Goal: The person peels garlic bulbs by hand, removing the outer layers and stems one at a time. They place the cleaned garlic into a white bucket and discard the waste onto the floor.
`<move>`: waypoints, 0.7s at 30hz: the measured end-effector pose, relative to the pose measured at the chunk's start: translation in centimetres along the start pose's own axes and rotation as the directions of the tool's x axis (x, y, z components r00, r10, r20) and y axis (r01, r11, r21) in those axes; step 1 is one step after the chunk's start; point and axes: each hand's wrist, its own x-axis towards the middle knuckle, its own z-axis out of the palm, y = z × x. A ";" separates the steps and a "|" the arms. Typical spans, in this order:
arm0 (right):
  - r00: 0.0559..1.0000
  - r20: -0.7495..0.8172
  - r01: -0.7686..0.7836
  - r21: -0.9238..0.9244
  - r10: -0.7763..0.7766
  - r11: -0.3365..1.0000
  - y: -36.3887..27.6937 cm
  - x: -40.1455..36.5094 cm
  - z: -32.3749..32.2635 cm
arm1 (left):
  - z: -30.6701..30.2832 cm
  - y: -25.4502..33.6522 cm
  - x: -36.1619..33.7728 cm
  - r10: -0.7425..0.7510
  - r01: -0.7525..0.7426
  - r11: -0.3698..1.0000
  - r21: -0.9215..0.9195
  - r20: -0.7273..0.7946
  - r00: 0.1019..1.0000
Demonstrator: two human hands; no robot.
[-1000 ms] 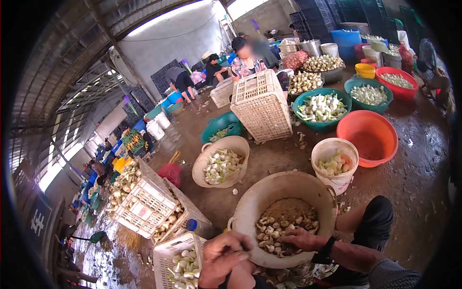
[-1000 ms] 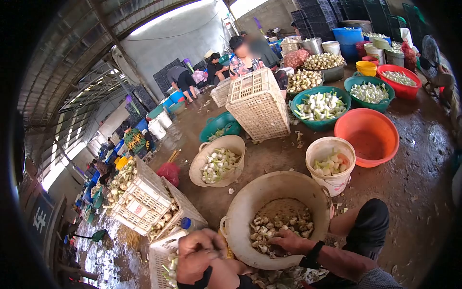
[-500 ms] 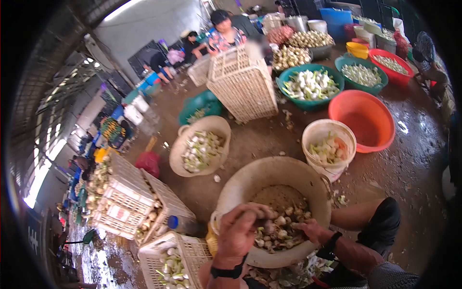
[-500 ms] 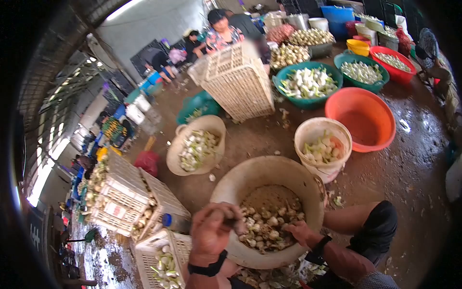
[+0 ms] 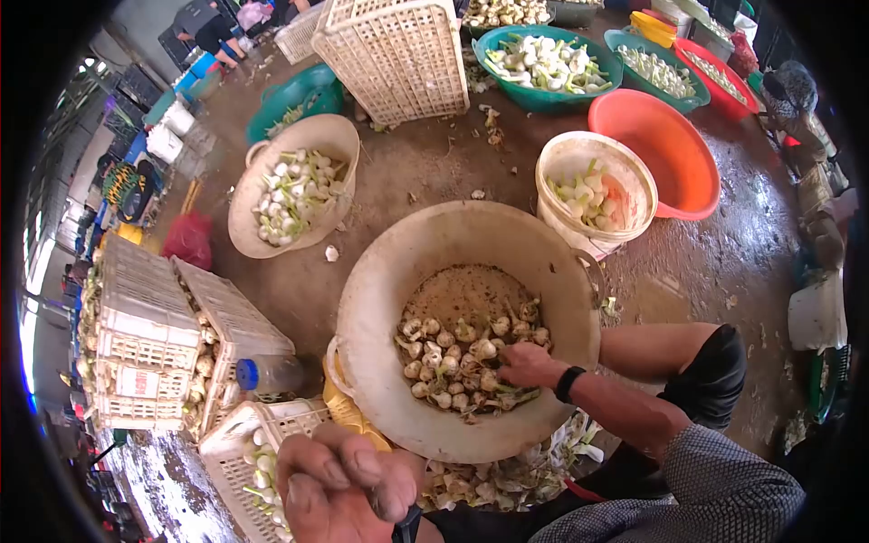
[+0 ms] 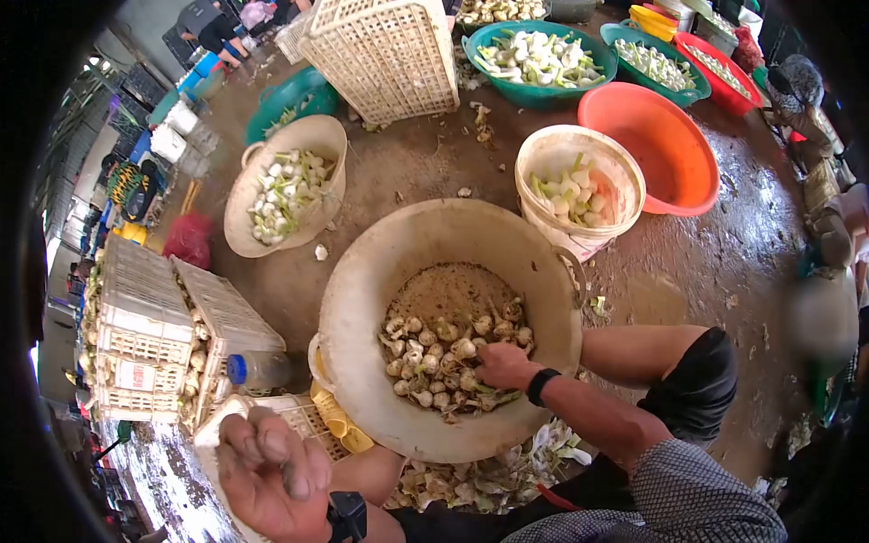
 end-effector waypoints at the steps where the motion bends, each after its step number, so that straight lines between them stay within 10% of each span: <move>1: 0.993 0.093 0.078 -0.128 -0.067 0.989 -1.3 0.4 0.8 | 0.0 0.1 -0.1 0.012 -0.012 1.000 0.002 -0.006 1.000; 7: 0.904 0.173 0.428 -0.358 -0.391 0.830 -1.9 -1.1 7.3 | 0.2 0.0 0.1 0.003 -0.004 0.999 -0.053 -0.028 1.000; 16: 0.865 0.314 0.487 -0.335 -0.392 0.807 0.4 -1.4 3.6 | -0.1 0.2 0.0 -0.065 0.066 0.994 -0.082 0.015 0.998; 18: 0.862 0.311 0.493 -0.327 -0.400 0.806 0.8 -0.7 2.4 | 0.4 0.0 -0.4 0.007 0.012 0.988 0.153 -0.125 0.992; 21: 0.870 0.155 0.492 -0.234 -0.468 0.838 2.4 0.0 1.4 | -0.6 0.1 -0.2 -0.031 0.035 0.994 -0.107 0.041 0.999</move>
